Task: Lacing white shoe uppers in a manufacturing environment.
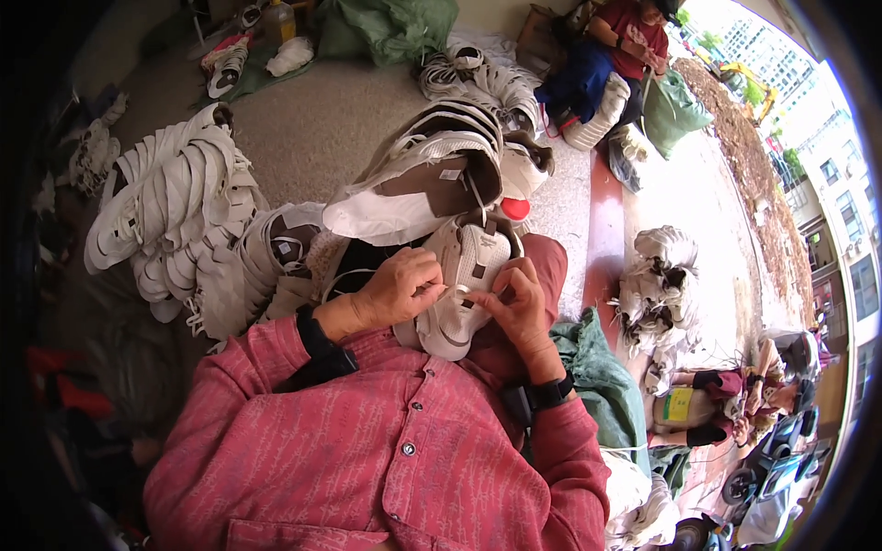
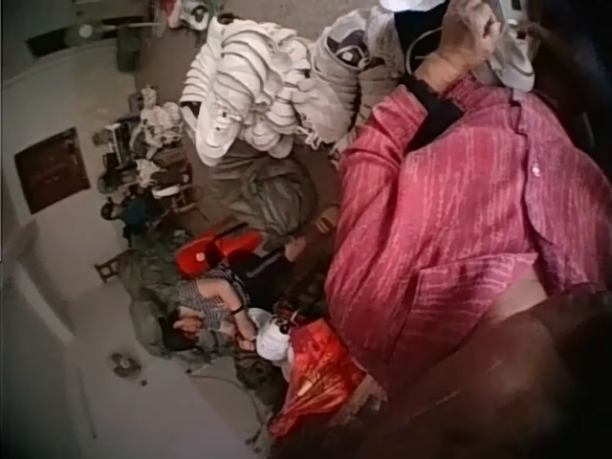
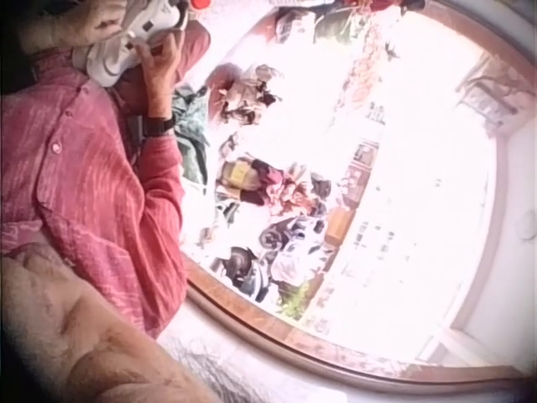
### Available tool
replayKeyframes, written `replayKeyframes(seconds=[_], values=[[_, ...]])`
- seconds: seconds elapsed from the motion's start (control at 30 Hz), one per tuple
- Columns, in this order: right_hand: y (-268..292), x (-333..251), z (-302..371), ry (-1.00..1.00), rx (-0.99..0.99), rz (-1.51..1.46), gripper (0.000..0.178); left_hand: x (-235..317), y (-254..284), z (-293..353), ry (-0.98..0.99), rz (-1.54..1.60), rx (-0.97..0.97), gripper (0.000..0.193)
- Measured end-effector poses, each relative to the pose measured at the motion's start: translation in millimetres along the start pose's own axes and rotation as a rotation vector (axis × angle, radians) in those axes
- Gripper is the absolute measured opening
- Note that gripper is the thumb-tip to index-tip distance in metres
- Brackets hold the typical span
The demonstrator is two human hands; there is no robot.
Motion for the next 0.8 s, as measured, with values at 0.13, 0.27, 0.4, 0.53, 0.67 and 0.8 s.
replayKeyframes(seconds=[0.13,0.27,0.4,0.53,0.67,0.8], values=[[-0.1,-1.9,-1.7,-0.018,-0.027,-0.022,0.041,12.5,-5.0,-4.6,-0.025,-0.223,0.027,0.013],[3.1,-10.1,-7.7,-0.051,-0.108,0.075,0.036,14.5,-12.6,-14.0,-0.052,-0.314,0.003,0.013],[3.2,-45.4,-17.2,0.02,-0.245,0.369,0.026,13.5,2.0,-22.8,-0.151,-0.327,-0.198,0.019],[-14.8,-53.0,-16.3,0.11,-0.42,0.302,0.022,27.9,33.1,-38.9,-0.257,-0.227,-0.067,0.042],[-19.4,-75.8,-26.3,0.251,-0.54,0.057,0.019,9.3,10.2,-46.5,-0.11,-0.116,-0.526,0.043],[-12.2,-50.5,-38.0,-0.004,-0.49,-0.097,0.02,7.9,7.1,-48.0,-0.195,-0.07,-0.5,0.042]])
Point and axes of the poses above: each hand's wrist, its own z-axis away from the middle knuckle, its own y-axis out of the back of the hand, x = y × z, the point moved 8 cm from there along -z, towards the middle knuckle, and after that the axes turned 11 degrees about -x, right-handed, at the moved point
